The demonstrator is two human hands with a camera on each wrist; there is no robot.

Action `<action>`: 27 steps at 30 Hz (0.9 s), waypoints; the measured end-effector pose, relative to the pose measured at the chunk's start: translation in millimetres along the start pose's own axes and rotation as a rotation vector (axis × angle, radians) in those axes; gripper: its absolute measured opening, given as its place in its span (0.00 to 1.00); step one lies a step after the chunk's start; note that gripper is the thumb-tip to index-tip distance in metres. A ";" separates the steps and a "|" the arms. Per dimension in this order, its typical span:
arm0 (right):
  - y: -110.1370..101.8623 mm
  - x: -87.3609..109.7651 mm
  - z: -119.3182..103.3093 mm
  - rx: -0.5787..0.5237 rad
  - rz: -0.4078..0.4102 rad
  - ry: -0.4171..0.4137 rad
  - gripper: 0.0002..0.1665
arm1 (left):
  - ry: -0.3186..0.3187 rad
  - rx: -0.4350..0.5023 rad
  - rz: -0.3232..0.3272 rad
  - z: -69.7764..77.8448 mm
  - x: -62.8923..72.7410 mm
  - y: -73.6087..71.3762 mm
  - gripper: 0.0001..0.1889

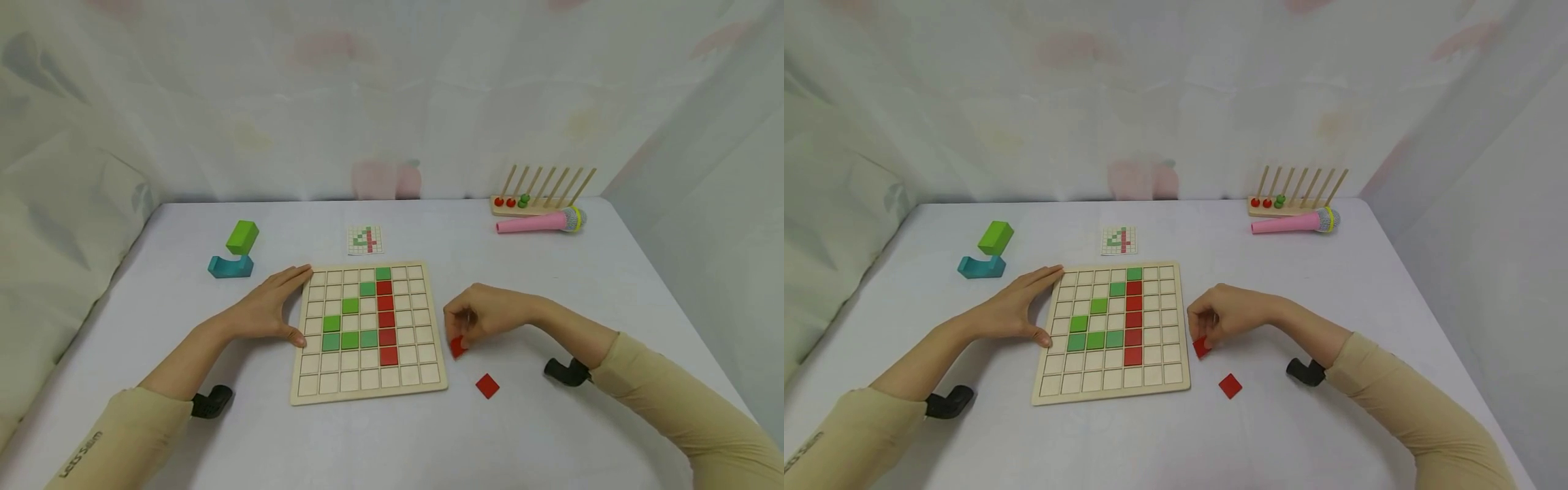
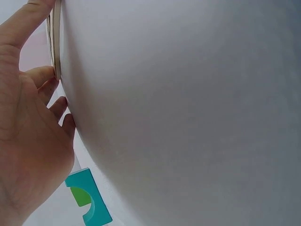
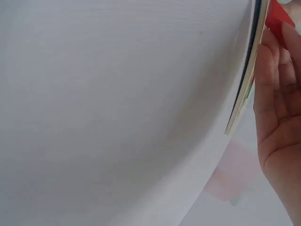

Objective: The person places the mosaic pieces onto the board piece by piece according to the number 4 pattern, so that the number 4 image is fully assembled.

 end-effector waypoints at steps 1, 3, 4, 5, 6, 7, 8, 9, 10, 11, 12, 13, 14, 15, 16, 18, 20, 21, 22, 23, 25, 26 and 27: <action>-0.8 -0.6 -0.8 -0.012 0.007 -0.003 0.11 | 0.000 0.002 0.000 0.1 0.2 -0.1 0.72; -1.5 -2.1 -3.6 -0.047 0.016 -0.015 0.11 | 0.000 0.003 0.000 0.1 0.4 -0.1 0.72; -1.5 -3.0 -5.5 -0.067 0.019 -0.022 0.12 | 0.001 0.004 0.000 0.2 0.5 -0.2 0.72; -1.2 -4.0 -7.3 -0.084 0.024 -0.031 0.12 | 0.002 0.004 0.001 0.4 0.5 -0.3 0.71; -0.7 -5.1 -9.3 -0.102 0.028 -0.041 0.12 | 0.002 0.002 0.000 0.4 0.5 -0.3 0.71; 0.0 -6.3 -11.4 -0.116 0.032 -0.051 0.13 | 0.003 0.001 0.001 0.5 0.4 -0.3 0.71; 1.0 -7.7 -13.1 -0.128 0.036 -0.061 0.13 | 0.002 0.000 0.000 0.3 0.3 -0.2 0.71; 2.2 -9.1 -14.9 -0.141 0.041 -0.065 0.14 | 0.001 -0.002 0.000 0.2 0.2 -0.1 0.71; 3.4 -10.7 -16.4 -0.150 0.046 -0.068 0.14 | 0.001 -0.003 0.000 -0.1 0.2 0.1 0.71; 4.7 -12.3 -17.9 -0.157 0.051 -0.068 0.14 | 0.002 -0.004 0.000 -0.1 0.0 0.2 0.71; 6.2 -13.9 -19.3 -0.160 0.056 -0.068 0.14 | 0.002 -0.005 0.000 -0.4 -0.1 0.3 0.71; 7.7 -15.6 -20.5 -0.164 0.061 -0.066 0.14 | 0.002 -0.005 0.001 -0.6 -0.2 0.5 0.71; 9.2 -17.3 -21.7 -0.164 0.067 -0.063 0.13 | 0.001 -0.005 0.001 -1.1 -0.2 0.8 0.71; 10.5 -18.9 -23.3 -0.166 0.072 -0.061 0.13 | 0.001 -0.006 0.001 -1.4 -0.2 1.0 0.71; 11.9 -20.5 -24.6 -0.165 0.078 -0.062 0.13 | 0.001 -0.006 0.001 -1.7 -0.3 1.2 0.71; 14.8 -23.8 -26.8 -0.166 0.088 -0.060 0.13 | 0.000 -0.005 0.001 -2.2 -0.3 1.5 0.71; 17.4 -26.7 -28.8 -0.172 0.096 -0.059 0.13 | -0.002 -0.005 0.001 -2.2 -0.3 1.4 0.71; 18.9 -28.1 -29.7 -0.177 0.099 -0.059 0.13 | -0.001 -0.005 0.001 -1.7 -0.4 1.2 0.71; 20.2 -29.5 -30.3 -0.178 0.103 -0.057 0.13 | -0.002 -0.005 0.001 -1.6 -0.5 1.2 0.71; 21.3 -30.7 -31.5 -0.181 0.106 -0.058 0.13 | -0.003 -0.006 0.000 -1.4 -0.6 1.2 0.71; 23.0 -32.8 -33.6 -0.182 0.120 -0.059 0.13 | -0.005 -0.006 0.000 -1.1 -0.8 1.2 0.71; 23.6 -33.7 -34.3 -0.180 0.129 -0.057 0.13 | -0.006 -0.006 -0.002 -1.2 -0.8 1.4 0.71; 24.1 -34.8 -35.2 -0.177 0.139 -0.053 0.13 | -0.006 -0.006 -0.002 -1.1 -0.9 1.5 0.71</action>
Point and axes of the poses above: each hand's wrist, its own x-axis away from the middle knuckle, its own y-axis out of the palm, z = x × y, the point moved 7 cm from there along -x, towards the middle knuckle, and after that the axes turned 8 degrees about -x, right-handed, at the moved point
